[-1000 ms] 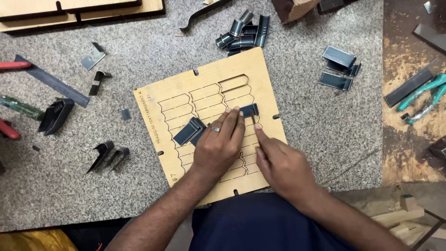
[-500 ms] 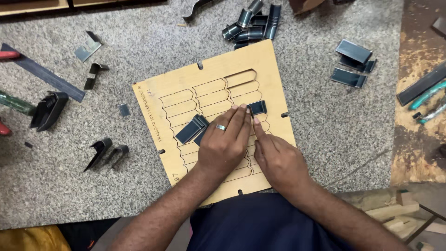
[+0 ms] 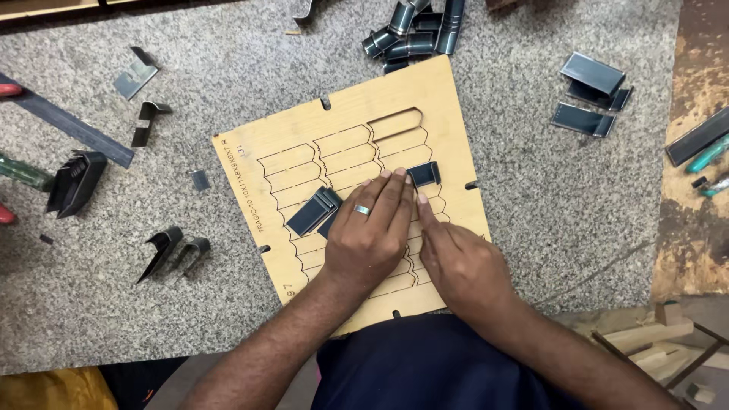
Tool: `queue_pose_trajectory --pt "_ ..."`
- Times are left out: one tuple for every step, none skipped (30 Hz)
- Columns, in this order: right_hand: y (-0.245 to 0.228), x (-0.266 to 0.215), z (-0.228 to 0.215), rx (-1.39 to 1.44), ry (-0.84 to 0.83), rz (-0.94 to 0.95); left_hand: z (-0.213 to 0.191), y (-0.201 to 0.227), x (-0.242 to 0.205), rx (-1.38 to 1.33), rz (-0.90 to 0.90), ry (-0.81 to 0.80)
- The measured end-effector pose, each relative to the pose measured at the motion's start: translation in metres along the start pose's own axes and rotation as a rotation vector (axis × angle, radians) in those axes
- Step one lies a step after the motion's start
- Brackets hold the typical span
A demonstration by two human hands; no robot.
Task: The person arranges small metal pieces on a wooden board with cutouts, then uses a wooden block to press them into place. They repeatedly pick up and place the metal pieces, occasionally using a small tool to adjust them.
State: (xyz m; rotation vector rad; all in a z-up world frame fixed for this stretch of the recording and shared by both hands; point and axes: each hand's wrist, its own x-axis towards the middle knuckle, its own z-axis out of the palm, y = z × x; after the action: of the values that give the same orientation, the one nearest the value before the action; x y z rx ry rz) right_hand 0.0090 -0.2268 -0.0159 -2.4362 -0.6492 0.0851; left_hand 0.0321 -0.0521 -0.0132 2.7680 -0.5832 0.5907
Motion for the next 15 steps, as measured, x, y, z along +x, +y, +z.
queue_pose_trajectory --pt "0.0014 0.0019 0.0008 -0.002 0.002 0.001 0.0009 -0.0006 0.0005 0.008 0.003 0.005" --pt "0.0004 0.0012 0.0014 0.001 0.002 0.007 0.0001 -0.0003 -0.0008 0.013 0.007 0.004" --pt "-0.0012 -0.0003 0.0013 0.003 0.001 0.014 -0.0010 0.0002 -0.0021 0.018 0.006 -0.001" --pt "-0.0016 -0.0007 0.0001 -0.001 -0.007 0.017 -0.0010 0.0006 -0.0017 0.023 0.008 0.000" --pt "-0.0033 -0.0020 -0.0020 -0.004 -0.016 0.021 -0.0015 0.0010 -0.0012 0.028 0.009 0.001" --pt "-0.0045 -0.0021 -0.0043 -0.010 -0.022 0.020 -0.0013 0.0010 0.0004 0.038 0.011 -0.001" --pt "-0.0052 -0.0015 -0.0061 -0.007 -0.011 0.015 -0.0013 0.0008 0.0017 0.047 0.013 -0.003" --pt "-0.0050 0.0000 -0.0070 -0.004 -0.003 0.007 -0.0010 0.0003 0.0027 0.059 0.011 -0.005" --pt "-0.0035 0.0026 -0.0065 -0.001 0.006 -0.002 -0.0003 -0.0007 0.0034 0.051 0.012 0.001" --pt "-0.0042 0.0018 -0.0057 0.001 -0.008 0.014 -0.0016 -0.0003 0.0014 0.039 0.013 -0.001" --pt "-0.0042 0.0011 -0.0040 0.002 -0.022 0.030 -0.0022 0.0004 -0.0006 0.027 0.015 -0.004" --pt "-0.0031 0.0008 -0.0021 0.003 -0.034 0.050 -0.0017 0.0008 -0.0018 0.019 0.013 -0.007" --pt "-0.0029 -0.0010 -0.0009 -0.011 -0.024 0.041 -0.0015 0.0016 -0.0029 0.011 0.012 -0.010" --pt "-0.0006 0.0012 0.0012 -0.027 -0.007 0.021 -0.0002 0.0005 -0.0019 0.013 0.010 -0.005" --pt "0.0006 0.0019 0.0020 -0.043 0.010 0.001 0.0005 0.0000 -0.0010 0.011 0.007 -0.004"
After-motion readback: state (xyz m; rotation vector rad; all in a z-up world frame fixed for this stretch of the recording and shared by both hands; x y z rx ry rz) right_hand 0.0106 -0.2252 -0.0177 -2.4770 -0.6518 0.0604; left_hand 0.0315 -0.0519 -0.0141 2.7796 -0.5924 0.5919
